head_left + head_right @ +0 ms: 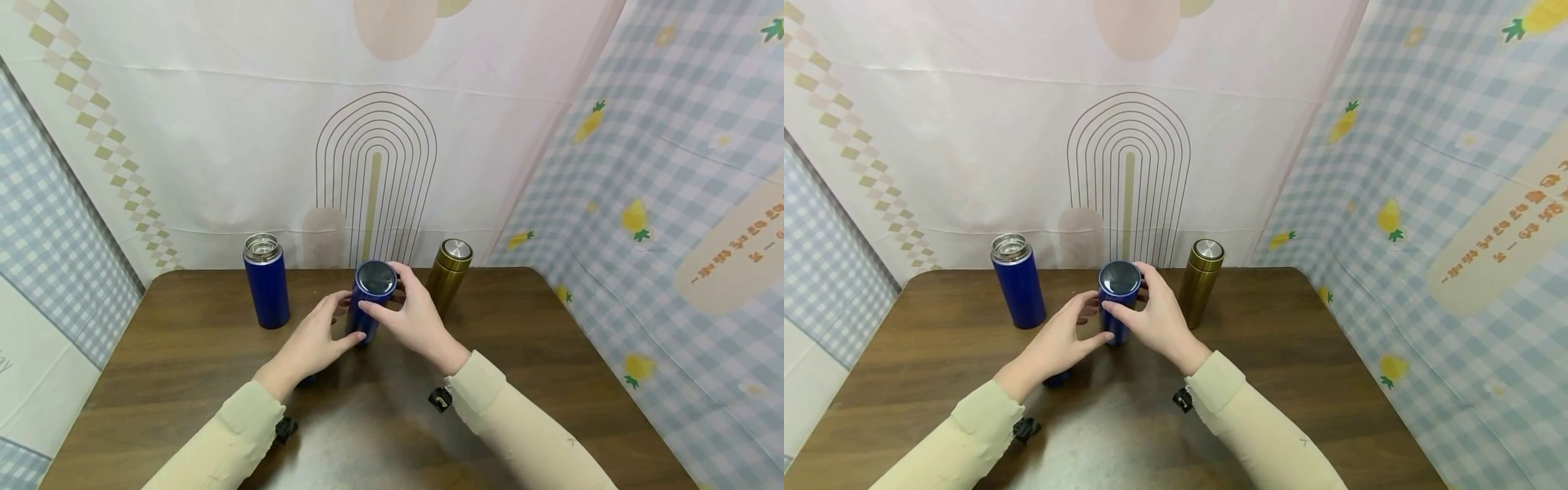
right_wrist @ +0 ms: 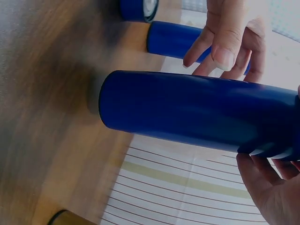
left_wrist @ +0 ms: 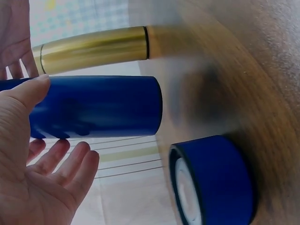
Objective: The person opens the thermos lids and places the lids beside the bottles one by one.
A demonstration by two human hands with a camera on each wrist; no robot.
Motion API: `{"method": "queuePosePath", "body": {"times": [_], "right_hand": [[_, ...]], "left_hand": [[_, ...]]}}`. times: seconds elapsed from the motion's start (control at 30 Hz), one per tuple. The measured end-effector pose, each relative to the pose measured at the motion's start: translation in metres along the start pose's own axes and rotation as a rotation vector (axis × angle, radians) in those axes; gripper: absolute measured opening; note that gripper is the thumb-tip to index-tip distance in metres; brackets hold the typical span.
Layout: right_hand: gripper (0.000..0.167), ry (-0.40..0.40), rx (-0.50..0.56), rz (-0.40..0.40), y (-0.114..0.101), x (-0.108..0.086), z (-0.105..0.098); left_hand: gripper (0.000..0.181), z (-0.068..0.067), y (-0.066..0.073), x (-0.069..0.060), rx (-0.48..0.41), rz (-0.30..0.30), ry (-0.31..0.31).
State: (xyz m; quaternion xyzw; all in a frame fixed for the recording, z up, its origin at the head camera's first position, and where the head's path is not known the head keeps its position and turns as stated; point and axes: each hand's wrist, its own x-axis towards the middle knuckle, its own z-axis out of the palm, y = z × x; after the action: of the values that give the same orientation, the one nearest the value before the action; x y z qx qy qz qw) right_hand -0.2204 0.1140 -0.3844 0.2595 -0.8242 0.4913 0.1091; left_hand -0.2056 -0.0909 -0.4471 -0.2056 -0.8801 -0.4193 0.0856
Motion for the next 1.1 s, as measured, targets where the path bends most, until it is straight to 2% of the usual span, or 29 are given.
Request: {"method": "queuePosePath", "body": {"times": [0.17,0.3,0.4,0.53,0.67,0.83,1.1], "right_hand": [[0.064,0.003,0.053,0.004,-0.013,-0.002,-0.006],[0.061,-0.003,0.121,0.015,-0.037,-0.006,-0.011],[0.059,-0.018,0.186,0.025,-0.055,-0.009,-0.014],[0.057,-0.045,0.283,0.048,-0.064,-0.012,-0.016],[0.054,-0.063,0.346,0.054,-0.062,-0.013,-0.016],[0.052,-0.078,0.346,0.074,-0.054,-0.013,-0.017],[0.052,-0.128,0.377,0.139,-0.043,-0.015,-0.021]], "left_hand": [[0.076,-0.006,0.007,-0.002,-0.002,0.005,0.009],[0.078,-0.009,0.011,-0.004,0.000,0.000,0.005],[0.079,-0.011,0.015,-0.008,0.004,-0.007,0.009],[0.084,-0.014,0.019,-0.013,0.028,-0.027,0.021],[0.087,-0.015,0.021,-0.017,0.020,-0.025,0.042],[0.083,-0.015,0.019,-0.021,0.028,0.008,0.071],[0.081,-0.013,0.016,-0.029,0.084,0.023,0.074]]}}
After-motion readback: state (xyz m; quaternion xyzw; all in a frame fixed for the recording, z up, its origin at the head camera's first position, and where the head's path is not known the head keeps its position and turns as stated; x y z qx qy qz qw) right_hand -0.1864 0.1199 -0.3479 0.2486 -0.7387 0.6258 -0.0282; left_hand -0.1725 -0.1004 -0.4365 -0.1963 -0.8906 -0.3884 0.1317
